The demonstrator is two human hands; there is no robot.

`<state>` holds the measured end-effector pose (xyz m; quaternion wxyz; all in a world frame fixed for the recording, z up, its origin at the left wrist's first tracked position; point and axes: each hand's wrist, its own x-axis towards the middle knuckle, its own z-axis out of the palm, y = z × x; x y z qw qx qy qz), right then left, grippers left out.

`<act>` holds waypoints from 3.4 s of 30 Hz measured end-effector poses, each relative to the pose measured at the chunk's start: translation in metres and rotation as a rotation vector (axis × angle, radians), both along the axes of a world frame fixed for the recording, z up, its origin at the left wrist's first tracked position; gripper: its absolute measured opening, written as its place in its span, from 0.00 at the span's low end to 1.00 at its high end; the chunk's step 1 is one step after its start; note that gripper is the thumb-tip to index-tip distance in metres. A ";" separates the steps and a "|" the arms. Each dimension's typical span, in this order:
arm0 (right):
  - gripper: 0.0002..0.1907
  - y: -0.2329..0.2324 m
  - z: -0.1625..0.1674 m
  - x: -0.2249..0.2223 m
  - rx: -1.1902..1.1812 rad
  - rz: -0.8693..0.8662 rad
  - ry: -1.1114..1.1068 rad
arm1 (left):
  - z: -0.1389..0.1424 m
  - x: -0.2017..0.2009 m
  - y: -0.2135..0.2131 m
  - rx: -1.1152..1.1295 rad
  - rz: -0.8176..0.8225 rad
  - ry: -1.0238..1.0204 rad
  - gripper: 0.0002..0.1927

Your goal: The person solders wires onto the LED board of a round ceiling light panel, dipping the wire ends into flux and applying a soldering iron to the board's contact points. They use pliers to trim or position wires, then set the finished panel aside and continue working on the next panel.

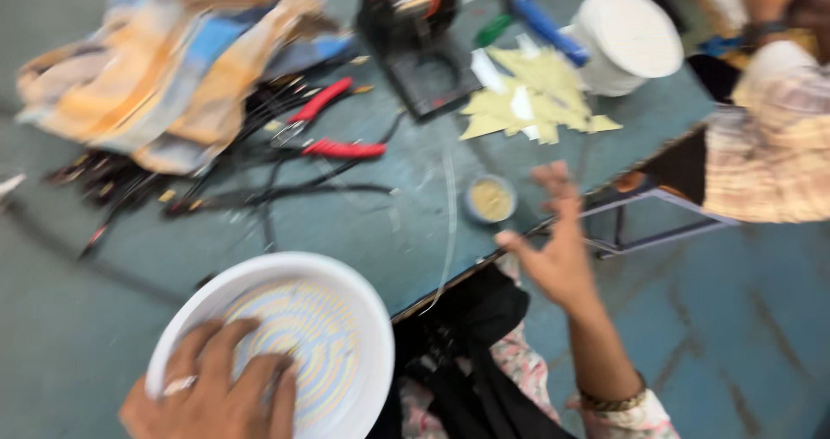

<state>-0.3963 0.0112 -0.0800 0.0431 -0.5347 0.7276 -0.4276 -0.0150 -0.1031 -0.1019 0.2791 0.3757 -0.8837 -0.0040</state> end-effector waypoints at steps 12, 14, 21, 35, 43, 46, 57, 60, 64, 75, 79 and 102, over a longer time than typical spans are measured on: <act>0.60 -0.021 -0.004 0.007 -0.085 0.014 -0.214 | 0.007 -0.006 0.002 0.054 0.075 -0.023 0.07; 0.61 -0.017 0.016 0.029 -0.150 0.090 -0.352 | 0.021 -0.011 0.010 0.129 0.084 -0.010 0.08; 0.59 -0.017 0.053 0.132 0.098 0.664 -0.089 | 0.047 -0.016 0.014 0.265 0.062 0.023 0.07; 0.57 -0.048 0.039 0.158 0.252 0.760 0.188 | 0.047 -0.016 0.015 0.259 0.064 0.009 0.06; 0.59 -0.048 0.039 0.157 0.163 0.792 0.195 | 0.048 -0.016 0.015 0.255 0.065 0.000 0.06; 0.58 -0.048 0.039 0.159 0.187 0.773 0.203 | 0.048 -0.015 0.015 0.251 0.065 -0.005 0.07; 0.57 -0.048 0.042 0.165 0.181 0.794 0.209 | 0.049 -0.015 0.015 0.246 0.075 0.002 0.07; 0.58 -0.048 0.043 0.165 0.167 0.810 0.215 | 0.049 -0.015 0.015 0.250 0.071 0.018 0.07; 0.58 -0.047 0.046 0.165 0.169 0.822 0.211 | 0.050 -0.015 0.016 0.257 0.070 0.026 0.07; 0.58 -0.047 0.046 0.163 0.190 0.829 0.232 | 0.050 -0.016 0.016 0.255 0.083 0.030 0.06; 0.58 -0.045 0.047 0.163 0.189 0.839 0.235 | 0.050 -0.016 0.016 0.254 0.083 0.024 0.06; 0.55 -0.050 0.063 0.160 0.179 0.738 0.348 | 0.051 -0.015 0.015 0.269 0.075 0.001 0.07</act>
